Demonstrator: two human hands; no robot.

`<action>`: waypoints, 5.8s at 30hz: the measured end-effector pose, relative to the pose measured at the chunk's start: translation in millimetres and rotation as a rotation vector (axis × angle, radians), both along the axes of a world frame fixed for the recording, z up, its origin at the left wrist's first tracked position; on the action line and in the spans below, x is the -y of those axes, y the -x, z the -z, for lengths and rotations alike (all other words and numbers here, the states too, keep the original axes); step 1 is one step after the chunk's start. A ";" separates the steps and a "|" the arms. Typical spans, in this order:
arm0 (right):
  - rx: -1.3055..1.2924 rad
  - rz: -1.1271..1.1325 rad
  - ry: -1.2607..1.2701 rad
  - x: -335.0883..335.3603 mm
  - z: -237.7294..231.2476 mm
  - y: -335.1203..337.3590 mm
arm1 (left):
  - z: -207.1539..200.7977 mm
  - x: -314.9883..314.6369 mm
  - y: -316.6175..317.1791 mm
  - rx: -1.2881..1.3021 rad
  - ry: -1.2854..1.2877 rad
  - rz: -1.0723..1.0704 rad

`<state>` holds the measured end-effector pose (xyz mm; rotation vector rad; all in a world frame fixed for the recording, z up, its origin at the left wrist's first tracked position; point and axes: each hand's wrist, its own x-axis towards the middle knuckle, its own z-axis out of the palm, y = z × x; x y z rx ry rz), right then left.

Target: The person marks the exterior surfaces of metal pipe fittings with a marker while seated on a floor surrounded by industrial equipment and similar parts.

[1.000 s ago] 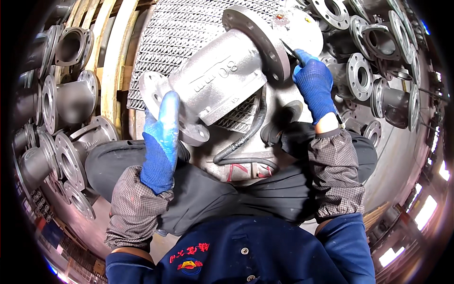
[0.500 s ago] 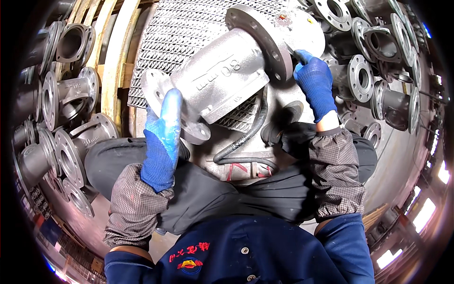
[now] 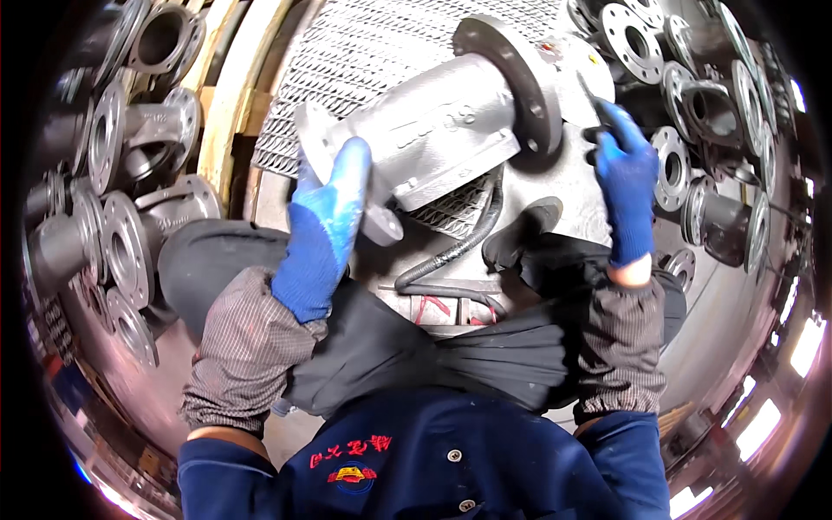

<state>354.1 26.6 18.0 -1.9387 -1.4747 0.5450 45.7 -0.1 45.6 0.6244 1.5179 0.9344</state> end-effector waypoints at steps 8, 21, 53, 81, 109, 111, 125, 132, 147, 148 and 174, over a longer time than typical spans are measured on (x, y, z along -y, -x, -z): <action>0.163 -0.455 -0.251 44.4 -70.9 69.2 | 21.7 3.8 7.9 0.027 -0.064 0.009; 0.504 -0.558 -0.131 37.2 -58.7 89.8 | -4.2 8.7 -0.9 0.082 -0.089 0.026; 0.581 -0.532 -0.107 30.2 -68.6 99.6 | 15.3 4.9 4.6 0.060 -0.078 0.013; 0.634 -0.549 -0.063 28.8 -74.3 103.8 | 10.9 3.3 1.7 0.018 -0.011 -0.005; 0.635 -0.570 -0.049 29.9 -73.2 103.2 | 4.2 3.7 0.8 0.030 -0.030 0.018; 0.605 -0.578 -0.043 30.4 -73.2 102.7 | -1.4 7.8 1.7 0.055 -0.050 0.045; 0.384 -0.484 -0.067 37.8 -67.0 95.5 | -1.5 10.3 -1.9 0.067 -0.102 -0.003; 0.502 -0.529 -0.109 32.9 -65.6 94.0 | 7.1 3.7 2.1 0.023 -0.001 0.020; 0.299 -0.475 -0.042 38.0 -59.1 93.6 | 6.8 5.0 0.7 0.073 -0.029 -0.033; 0.300 -0.470 -0.037 39.1 -56.2 91.8 | 4.7 4.8 0.1 0.072 -0.005 -0.040; 0.290 -0.470 -0.095 42.4 -39.9 93.3 | 9.1 4.1 1.1 -0.033 -0.061 0.012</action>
